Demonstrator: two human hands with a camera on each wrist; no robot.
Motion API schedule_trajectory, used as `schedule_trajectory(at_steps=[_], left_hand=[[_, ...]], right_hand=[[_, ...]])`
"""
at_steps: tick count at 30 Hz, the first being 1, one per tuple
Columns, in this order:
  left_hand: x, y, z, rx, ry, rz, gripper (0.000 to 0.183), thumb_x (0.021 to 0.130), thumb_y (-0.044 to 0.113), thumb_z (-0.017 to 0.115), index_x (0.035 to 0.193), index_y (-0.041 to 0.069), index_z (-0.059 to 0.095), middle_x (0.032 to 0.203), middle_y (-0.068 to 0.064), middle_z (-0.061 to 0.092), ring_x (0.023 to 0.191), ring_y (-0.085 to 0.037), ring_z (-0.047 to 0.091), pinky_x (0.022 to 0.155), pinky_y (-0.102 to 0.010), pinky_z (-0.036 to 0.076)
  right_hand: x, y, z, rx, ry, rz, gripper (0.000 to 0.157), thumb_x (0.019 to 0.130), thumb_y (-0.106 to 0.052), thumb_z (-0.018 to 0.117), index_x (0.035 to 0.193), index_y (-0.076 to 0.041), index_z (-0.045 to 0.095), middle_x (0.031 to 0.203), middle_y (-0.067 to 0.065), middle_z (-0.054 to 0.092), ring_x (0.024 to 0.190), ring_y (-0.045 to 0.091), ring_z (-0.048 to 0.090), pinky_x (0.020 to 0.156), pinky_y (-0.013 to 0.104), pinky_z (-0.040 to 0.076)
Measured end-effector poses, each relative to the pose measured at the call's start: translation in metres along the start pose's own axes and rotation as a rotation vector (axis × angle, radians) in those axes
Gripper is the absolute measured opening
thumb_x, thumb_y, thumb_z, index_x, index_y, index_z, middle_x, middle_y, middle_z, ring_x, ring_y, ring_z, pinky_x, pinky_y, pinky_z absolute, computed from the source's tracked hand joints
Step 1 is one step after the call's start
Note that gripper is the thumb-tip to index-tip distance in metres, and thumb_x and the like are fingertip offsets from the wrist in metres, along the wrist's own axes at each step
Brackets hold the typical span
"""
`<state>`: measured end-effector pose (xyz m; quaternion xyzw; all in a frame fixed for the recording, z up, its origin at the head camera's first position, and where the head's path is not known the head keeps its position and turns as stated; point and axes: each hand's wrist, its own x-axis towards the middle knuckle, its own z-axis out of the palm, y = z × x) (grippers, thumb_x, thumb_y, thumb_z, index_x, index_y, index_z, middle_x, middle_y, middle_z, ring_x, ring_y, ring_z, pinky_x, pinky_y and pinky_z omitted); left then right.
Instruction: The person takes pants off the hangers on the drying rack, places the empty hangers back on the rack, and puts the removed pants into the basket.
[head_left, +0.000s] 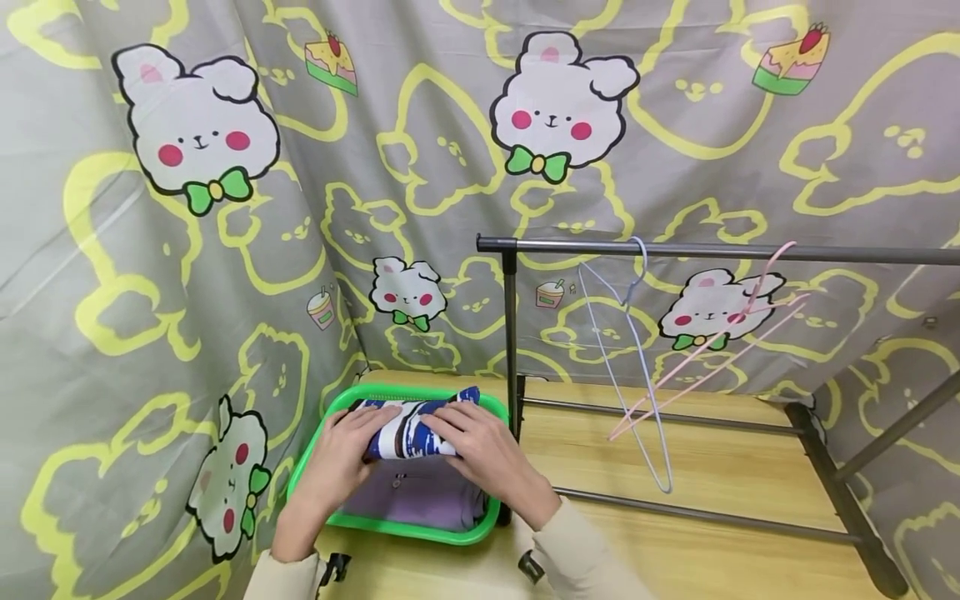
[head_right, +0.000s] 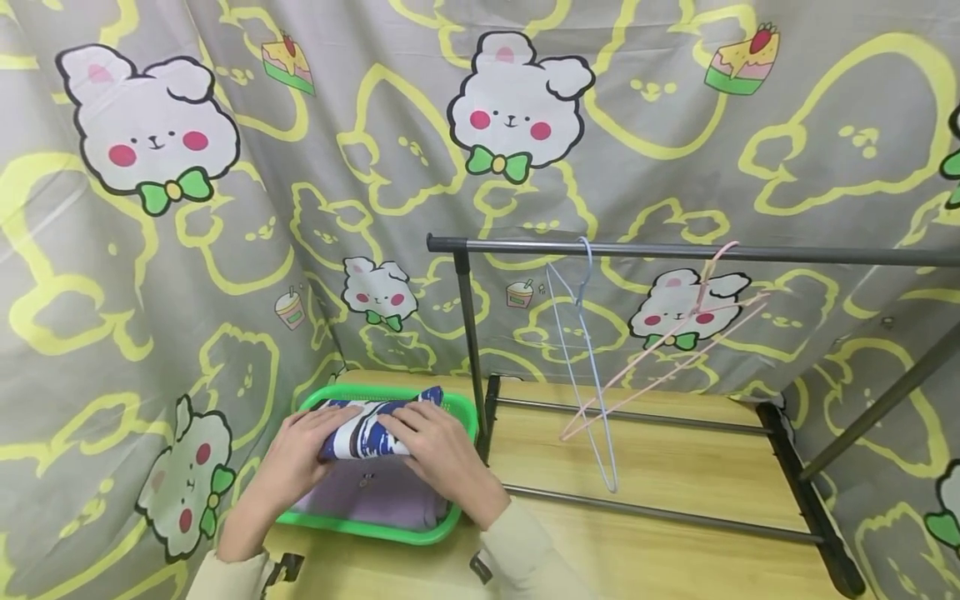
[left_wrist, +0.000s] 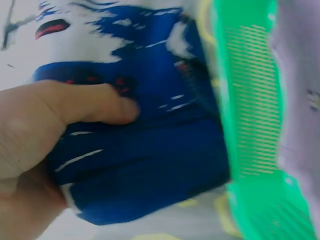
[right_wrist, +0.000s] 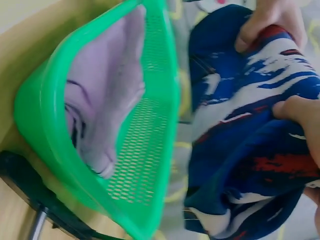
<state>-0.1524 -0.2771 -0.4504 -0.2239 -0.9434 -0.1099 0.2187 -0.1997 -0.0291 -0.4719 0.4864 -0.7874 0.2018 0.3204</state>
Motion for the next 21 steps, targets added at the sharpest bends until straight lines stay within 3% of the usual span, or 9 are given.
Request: schedule_trajectory(at_steps=[5, 13, 17, 21], left_hand=[[-0.001, -0.022, 0.021, 0.025, 0.097, 0.014, 0.072, 0.057, -0.009, 0.08, 0.124, 0.014, 0.064, 0.114, -0.01, 0.067, 0.105, -0.034, 0.061, 0.091, -0.058, 0.04], [-0.004, -0.049, 0.061, 0.094, 0.087, 0.03, 0.085, 0.051, -0.017, 0.075, 0.129, 0.015, 0.061, 0.12, -0.009, 0.064, 0.107, -0.035, 0.061, 0.094, -0.059, 0.04], [-0.013, -0.052, 0.08, 0.108, -0.009, 0.041, 0.091, 0.051, -0.017, 0.074, 0.135, 0.013, 0.054, 0.125, -0.01, 0.061, 0.11, -0.036, 0.058, 0.094, -0.057, 0.04], [-0.024, -0.049, 0.086, 0.075, -0.239, -0.034, 0.09, 0.058, -0.013, 0.076, 0.14, 0.011, 0.047, 0.136, -0.013, 0.052, 0.12, -0.039, 0.05, 0.096, -0.06, 0.037]], right_hand=[[0.001, 0.005, 0.031, -0.006, 0.05, -0.009, 0.06, 0.073, -0.017, 0.08, 0.129, -0.013, 0.059, 0.118, 0.004, 0.064, 0.113, 0.023, 0.057, 0.101, 0.039, 0.042], [-0.012, 0.013, 0.073, 0.026, 0.028, -0.015, 0.052, 0.078, 0.002, 0.068, 0.128, -0.009, 0.06, 0.122, 0.007, 0.062, 0.117, 0.027, 0.055, 0.103, 0.047, 0.038], [-0.022, 0.012, 0.087, 0.011, -0.016, -0.02, 0.05, 0.079, 0.006, 0.064, 0.126, -0.01, 0.061, 0.121, 0.005, 0.063, 0.117, 0.026, 0.055, 0.104, 0.048, 0.036], [-0.032, 0.005, 0.099, -0.025, -0.102, -0.047, 0.046, 0.083, 0.003, 0.064, 0.126, -0.011, 0.061, 0.12, 0.003, 0.062, 0.117, 0.023, 0.055, 0.103, 0.048, 0.037]])
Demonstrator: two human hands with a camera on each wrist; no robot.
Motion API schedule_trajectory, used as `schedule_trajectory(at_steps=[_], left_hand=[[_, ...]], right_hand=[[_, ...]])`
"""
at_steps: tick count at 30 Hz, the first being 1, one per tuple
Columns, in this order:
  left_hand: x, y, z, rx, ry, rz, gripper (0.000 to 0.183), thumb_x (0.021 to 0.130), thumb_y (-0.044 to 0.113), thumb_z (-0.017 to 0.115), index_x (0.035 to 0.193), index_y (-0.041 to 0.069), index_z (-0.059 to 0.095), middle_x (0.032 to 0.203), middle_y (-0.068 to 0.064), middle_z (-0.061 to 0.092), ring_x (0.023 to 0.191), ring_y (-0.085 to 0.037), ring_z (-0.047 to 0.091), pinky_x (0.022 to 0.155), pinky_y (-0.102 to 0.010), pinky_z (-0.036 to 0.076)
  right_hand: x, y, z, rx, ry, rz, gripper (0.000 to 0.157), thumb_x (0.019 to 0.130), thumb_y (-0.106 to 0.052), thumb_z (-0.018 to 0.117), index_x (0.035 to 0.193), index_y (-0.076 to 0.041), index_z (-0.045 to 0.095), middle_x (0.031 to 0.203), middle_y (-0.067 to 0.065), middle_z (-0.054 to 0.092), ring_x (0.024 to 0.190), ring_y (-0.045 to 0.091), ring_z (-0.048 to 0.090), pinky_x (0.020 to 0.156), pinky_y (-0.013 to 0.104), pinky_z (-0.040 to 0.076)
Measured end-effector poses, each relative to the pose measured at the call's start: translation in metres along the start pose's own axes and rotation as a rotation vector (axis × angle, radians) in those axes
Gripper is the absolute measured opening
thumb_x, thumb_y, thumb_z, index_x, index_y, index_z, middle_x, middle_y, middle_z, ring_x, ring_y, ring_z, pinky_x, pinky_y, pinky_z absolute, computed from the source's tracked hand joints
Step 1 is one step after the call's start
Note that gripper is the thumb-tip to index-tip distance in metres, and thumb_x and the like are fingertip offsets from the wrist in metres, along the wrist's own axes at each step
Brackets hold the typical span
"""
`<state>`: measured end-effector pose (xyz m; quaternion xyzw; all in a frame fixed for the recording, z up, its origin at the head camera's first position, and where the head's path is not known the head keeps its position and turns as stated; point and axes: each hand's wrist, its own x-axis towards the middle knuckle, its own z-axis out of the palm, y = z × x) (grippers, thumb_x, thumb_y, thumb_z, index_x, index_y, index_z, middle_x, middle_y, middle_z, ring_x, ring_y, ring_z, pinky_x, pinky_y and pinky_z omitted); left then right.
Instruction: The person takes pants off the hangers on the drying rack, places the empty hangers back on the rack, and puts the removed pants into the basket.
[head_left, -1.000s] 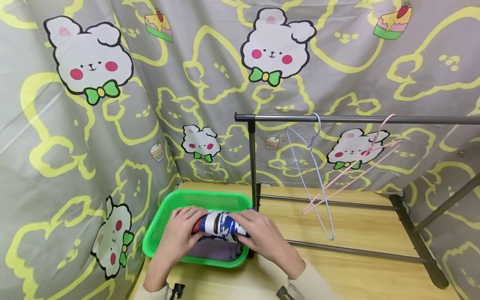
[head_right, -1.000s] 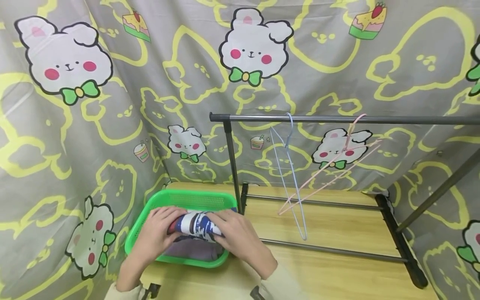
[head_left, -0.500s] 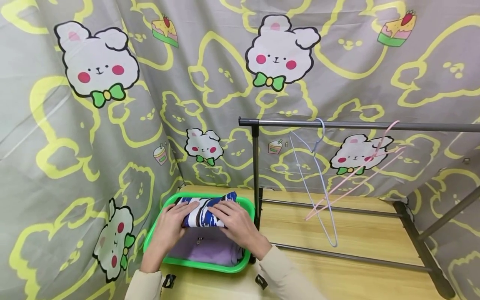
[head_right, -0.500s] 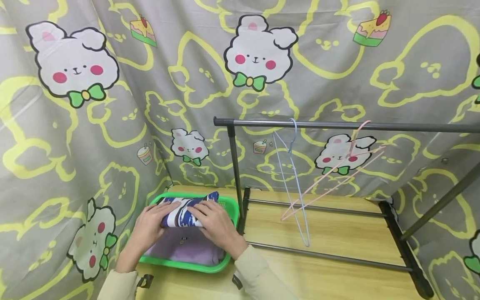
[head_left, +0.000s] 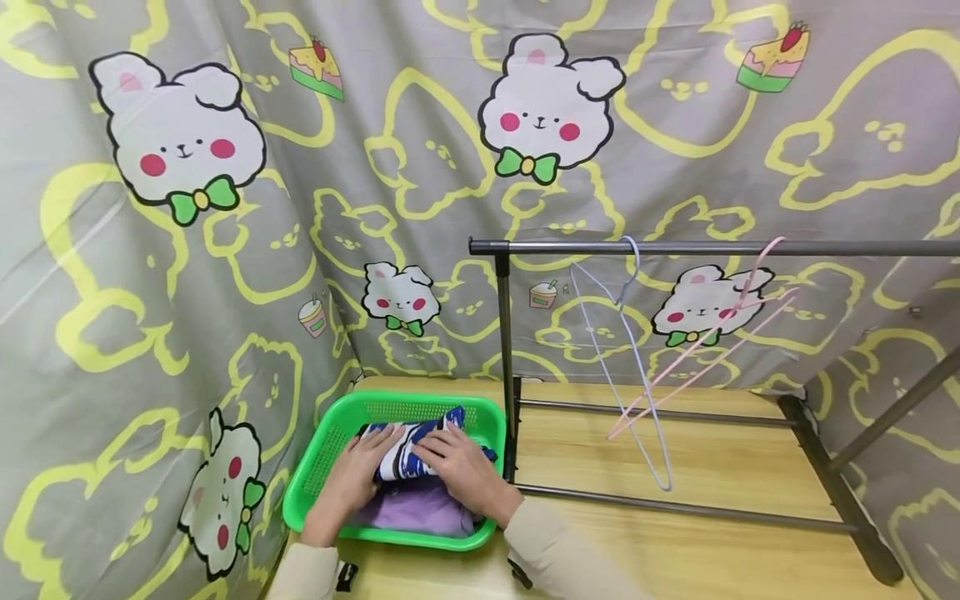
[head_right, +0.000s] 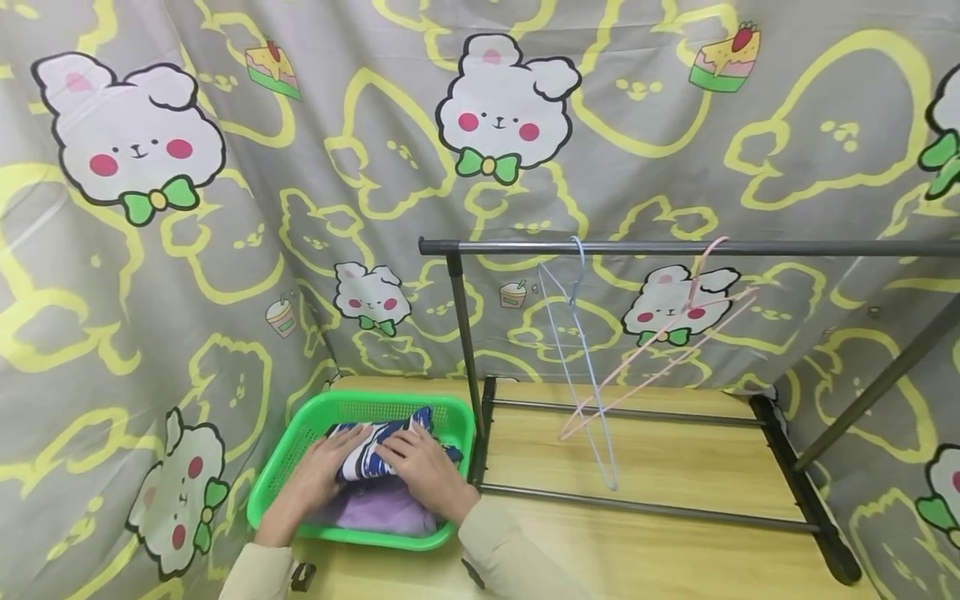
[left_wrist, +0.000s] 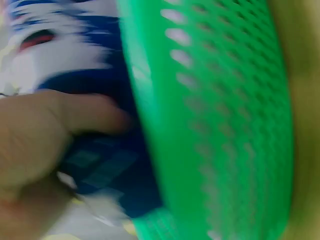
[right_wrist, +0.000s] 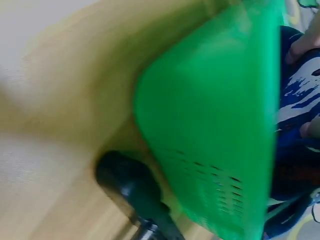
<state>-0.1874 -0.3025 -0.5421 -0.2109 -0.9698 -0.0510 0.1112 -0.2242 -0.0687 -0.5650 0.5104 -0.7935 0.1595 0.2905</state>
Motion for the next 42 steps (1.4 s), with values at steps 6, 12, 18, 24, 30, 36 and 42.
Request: schedule_trajectory(at_steps=[6, 12, 18, 24, 30, 36, 42], left_hand=[[0.001, 0.015, -0.017, -0.228, -0.332, -0.122, 0.084, 0.069, 0.008, 0.08, 0.143, 0.007, 0.041, 0.147, -0.025, 0.032, 0.134, -0.046, 0.027, 0.105, -0.066, 0.016], [0.003, 0.022, -0.023, -0.424, -0.473, -0.187, 0.083, 0.079, 0.04, 0.073, 0.145, 0.006, 0.037, 0.15, -0.03, 0.017, 0.137, -0.05, 0.01, 0.103, -0.07, 0.006], [-0.006, 0.022, -0.015, -0.531, -0.455, -0.229, 0.064, 0.095, 0.037, 0.054, 0.146, 0.004, 0.035, 0.152, -0.029, 0.008, 0.138, -0.049, 0.003, 0.098, -0.075, 0.002], [-0.009, 0.029, -0.008, -0.402, -0.421, -0.209, 0.061, 0.097, 0.035, 0.051, 0.147, 0.006, 0.032, 0.152, -0.029, 0.01, 0.137, -0.05, 0.006, 0.098, -0.075, 0.006], [-0.009, 0.03, -0.001, -0.324, -0.425, -0.227, 0.061, 0.097, 0.039, 0.047, 0.148, 0.01, 0.031, 0.154, -0.026, 0.01, 0.139, -0.047, 0.005, 0.101, -0.072, 0.005], [-0.016, 0.024, 0.025, -0.27, -0.377, -0.223, 0.06, 0.099, 0.043, 0.042, 0.15, 0.015, 0.028, 0.155, -0.023, 0.009, 0.14, -0.045, 0.004, 0.102, -0.072, 0.005], [-0.018, 0.022, 0.036, -0.248, -0.323, -0.218, 0.06, 0.098, 0.045, 0.043, 0.149, 0.018, 0.027, 0.155, -0.021, 0.01, 0.14, -0.043, 0.005, 0.103, -0.07, 0.005]], right_hand=[[-0.012, -0.009, -0.005, 0.042, -0.231, 0.071, 0.042, 0.085, -0.021, 0.069, 0.125, -0.015, 0.059, 0.127, 0.006, 0.058, 0.123, 0.026, 0.05, 0.102, 0.048, 0.039], [-0.022, -0.013, -0.018, 0.257, -0.356, 0.224, 0.047, 0.096, -0.044, 0.049, 0.13, -0.012, 0.057, 0.137, 0.013, 0.051, 0.129, 0.031, 0.044, 0.104, 0.045, 0.037], [-0.028, -0.02, -0.015, 0.255, -0.516, 0.377, 0.058, 0.101, -0.045, 0.036, 0.145, -0.009, 0.037, 0.152, 0.014, 0.028, 0.14, 0.03, 0.024, 0.11, 0.044, 0.028], [-0.027, -0.026, -0.017, 0.206, -0.584, 0.414, 0.058, 0.101, -0.045, 0.035, 0.148, -0.011, 0.033, 0.155, 0.013, 0.02, 0.142, 0.029, 0.018, 0.112, 0.041, 0.025], [-0.03, -0.03, -0.007, 0.132, -0.591, 0.387, 0.058, 0.102, -0.045, 0.028, 0.149, -0.011, 0.029, 0.156, 0.014, 0.017, 0.142, 0.03, 0.016, 0.113, 0.041, 0.022], [-0.03, -0.034, -0.005, 0.106, -0.63, 0.4, 0.06, 0.102, -0.046, 0.026, 0.15, -0.011, 0.026, 0.156, 0.014, 0.015, 0.143, 0.03, 0.014, 0.113, 0.041, 0.021], [-0.029, -0.038, -0.007, 0.093, -0.646, 0.423, 0.06, 0.102, -0.045, 0.026, 0.151, -0.012, 0.024, 0.156, 0.013, 0.014, 0.143, 0.028, 0.012, 0.113, 0.042, 0.021]])
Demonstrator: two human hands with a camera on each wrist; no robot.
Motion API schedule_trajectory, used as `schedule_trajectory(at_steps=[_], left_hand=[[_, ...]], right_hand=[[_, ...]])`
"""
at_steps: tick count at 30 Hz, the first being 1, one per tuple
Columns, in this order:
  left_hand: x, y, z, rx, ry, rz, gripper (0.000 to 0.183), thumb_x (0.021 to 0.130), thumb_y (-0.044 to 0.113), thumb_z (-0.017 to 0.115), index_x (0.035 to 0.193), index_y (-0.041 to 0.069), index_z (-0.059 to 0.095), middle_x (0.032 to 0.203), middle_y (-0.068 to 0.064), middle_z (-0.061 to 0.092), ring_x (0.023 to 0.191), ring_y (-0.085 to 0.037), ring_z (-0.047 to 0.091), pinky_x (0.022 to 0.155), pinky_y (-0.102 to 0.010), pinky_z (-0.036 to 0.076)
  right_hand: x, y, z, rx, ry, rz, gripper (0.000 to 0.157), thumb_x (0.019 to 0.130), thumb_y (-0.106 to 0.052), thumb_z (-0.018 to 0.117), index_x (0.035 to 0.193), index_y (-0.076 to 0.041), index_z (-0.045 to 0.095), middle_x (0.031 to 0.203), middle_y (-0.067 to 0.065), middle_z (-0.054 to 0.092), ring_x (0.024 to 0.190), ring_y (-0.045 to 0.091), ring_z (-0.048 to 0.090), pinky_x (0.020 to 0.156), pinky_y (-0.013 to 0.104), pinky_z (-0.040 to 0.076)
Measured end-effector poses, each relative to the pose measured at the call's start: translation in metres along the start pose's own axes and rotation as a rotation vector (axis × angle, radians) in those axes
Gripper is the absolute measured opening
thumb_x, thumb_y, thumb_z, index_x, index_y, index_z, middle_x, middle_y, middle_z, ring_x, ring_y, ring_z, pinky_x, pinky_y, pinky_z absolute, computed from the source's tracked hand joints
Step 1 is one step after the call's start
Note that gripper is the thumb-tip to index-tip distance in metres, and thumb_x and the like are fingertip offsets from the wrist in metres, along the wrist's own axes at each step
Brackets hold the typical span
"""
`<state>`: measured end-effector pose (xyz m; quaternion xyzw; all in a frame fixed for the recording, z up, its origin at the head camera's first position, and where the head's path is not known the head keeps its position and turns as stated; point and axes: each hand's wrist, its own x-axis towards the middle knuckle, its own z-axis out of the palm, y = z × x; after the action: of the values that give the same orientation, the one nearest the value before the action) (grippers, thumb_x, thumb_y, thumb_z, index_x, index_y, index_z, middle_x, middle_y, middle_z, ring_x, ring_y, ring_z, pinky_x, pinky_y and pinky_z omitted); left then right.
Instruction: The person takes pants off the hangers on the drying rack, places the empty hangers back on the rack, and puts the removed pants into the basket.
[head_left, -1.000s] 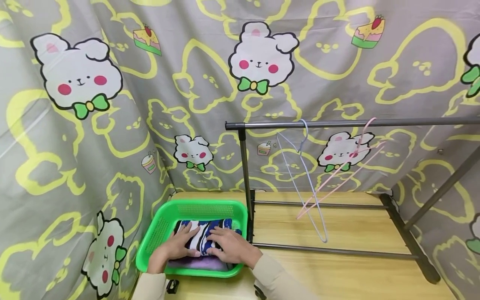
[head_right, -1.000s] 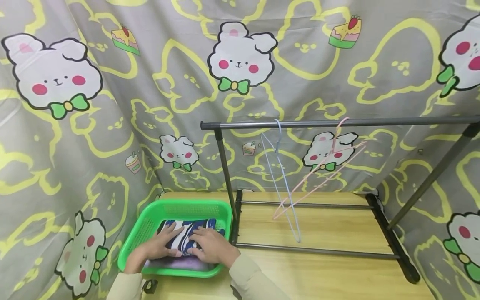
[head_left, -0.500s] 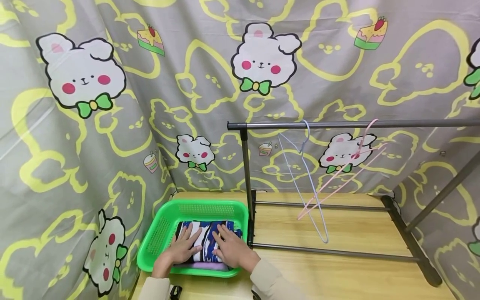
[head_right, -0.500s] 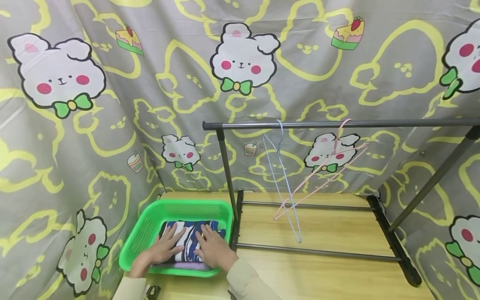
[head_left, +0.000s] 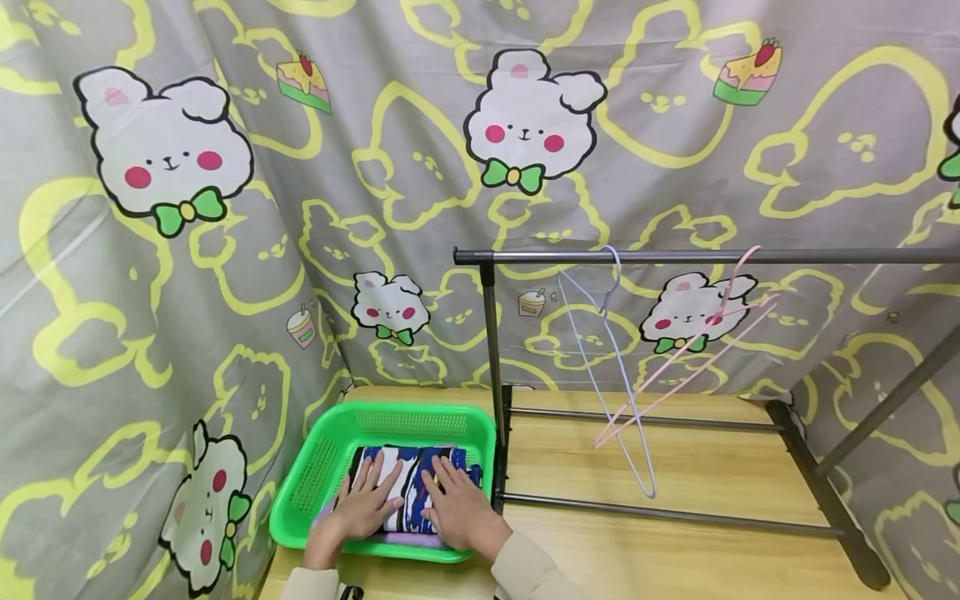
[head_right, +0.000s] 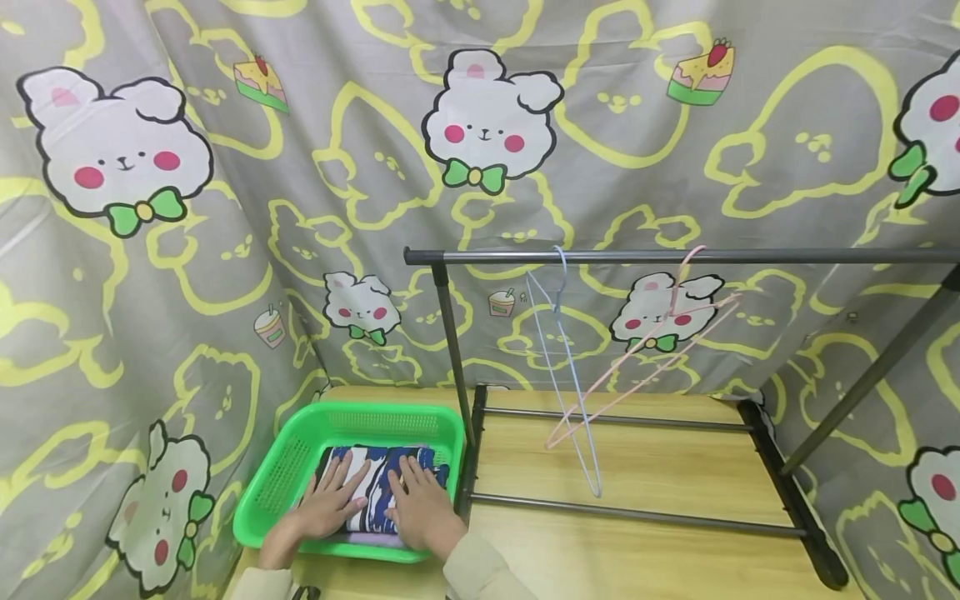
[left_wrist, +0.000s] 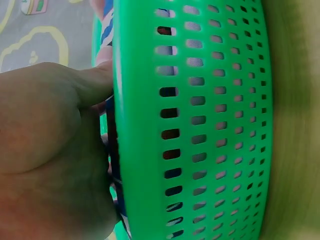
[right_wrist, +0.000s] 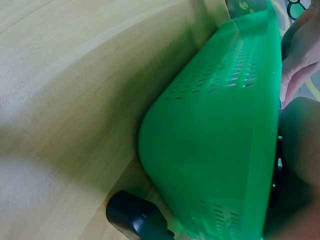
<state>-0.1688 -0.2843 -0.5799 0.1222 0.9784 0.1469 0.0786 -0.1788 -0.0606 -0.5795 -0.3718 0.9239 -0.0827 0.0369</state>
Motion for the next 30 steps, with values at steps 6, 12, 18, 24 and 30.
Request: schedule_trajectory(at_steps=[6, 12, 18, 24, 30], left_hand=[[-0.004, 0.007, -0.001, 0.005, 0.059, 0.013, 0.059, 0.097, 0.041, 0.047, 0.148, 0.016, 0.031, 0.154, -0.023, 0.015, 0.139, -0.045, 0.01, 0.103, -0.07, 0.006], [0.001, 0.003, 0.006, 0.048, 0.131, 0.037, 0.059, 0.097, 0.043, 0.047, 0.147, 0.015, 0.035, 0.153, -0.023, 0.019, 0.138, -0.047, 0.015, 0.102, -0.07, 0.008], [0.003, 0.006, 0.005, 0.04, 0.18, 0.059, 0.059, 0.096, 0.043, 0.048, 0.145, 0.011, 0.038, 0.151, -0.026, 0.022, 0.137, -0.048, 0.018, 0.101, -0.071, 0.008], [-0.001, 0.026, -0.002, -0.027, 0.175, 0.064, 0.055, 0.096, 0.034, 0.051, 0.143, 0.006, 0.04, 0.148, -0.03, 0.024, 0.135, -0.051, 0.017, 0.1, -0.073, 0.005], [0.0, 0.034, -0.006, -0.009, 0.226, 0.033, 0.052, 0.096, 0.03, 0.054, 0.143, 0.009, 0.043, 0.15, -0.025, 0.023, 0.138, -0.046, 0.017, 0.104, -0.069, 0.005]], right_hand=[[-0.003, -0.003, 0.0, -0.029, 0.03, 0.007, 0.059, 0.102, -0.044, 0.027, 0.151, -0.012, 0.025, 0.156, 0.013, 0.015, 0.143, 0.028, 0.014, 0.112, 0.042, 0.023], [-0.003, -0.002, -0.001, -0.035, 0.032, 0.011, 0.06, 0.102, -0.045, 0.028, 0.15, -0.01, 0.024, 0.156, 0.015, 0.015, 0.143, 0.029, 0.013, 0.112, 0.043, 0.023], [-0.004, 0.001, -0.008, -0.038, 0.039, 0.013, 0.058, 0.102, -0.043, 0.03, 0.15, -0.01, 0.027, 0.156, 0.014, 0.017, 0.142, 0.029, 0.016, 0.112, 0.042, 0.023], [-0.032, 0.014, -0.018, 0.084, 0.165, -0.023, 0.05, 0.1, -0.034, 0.043, 0.143, -0.008, 0.041, 0.15, 0.016, 0.031, 0.137, 0.031, 0.029, 0.109, 0.044, 0.029], [-0.084, 0.044, -0.016, 0.223, 0.439, -0.006, 0.047, 0.097, -0.026, 0.052, 0.14, -0.01, 0.045, 0.151, 0.009, 0.031, 0.135, 0.029, 0.034, 0.106, 0.047, 0.031]])
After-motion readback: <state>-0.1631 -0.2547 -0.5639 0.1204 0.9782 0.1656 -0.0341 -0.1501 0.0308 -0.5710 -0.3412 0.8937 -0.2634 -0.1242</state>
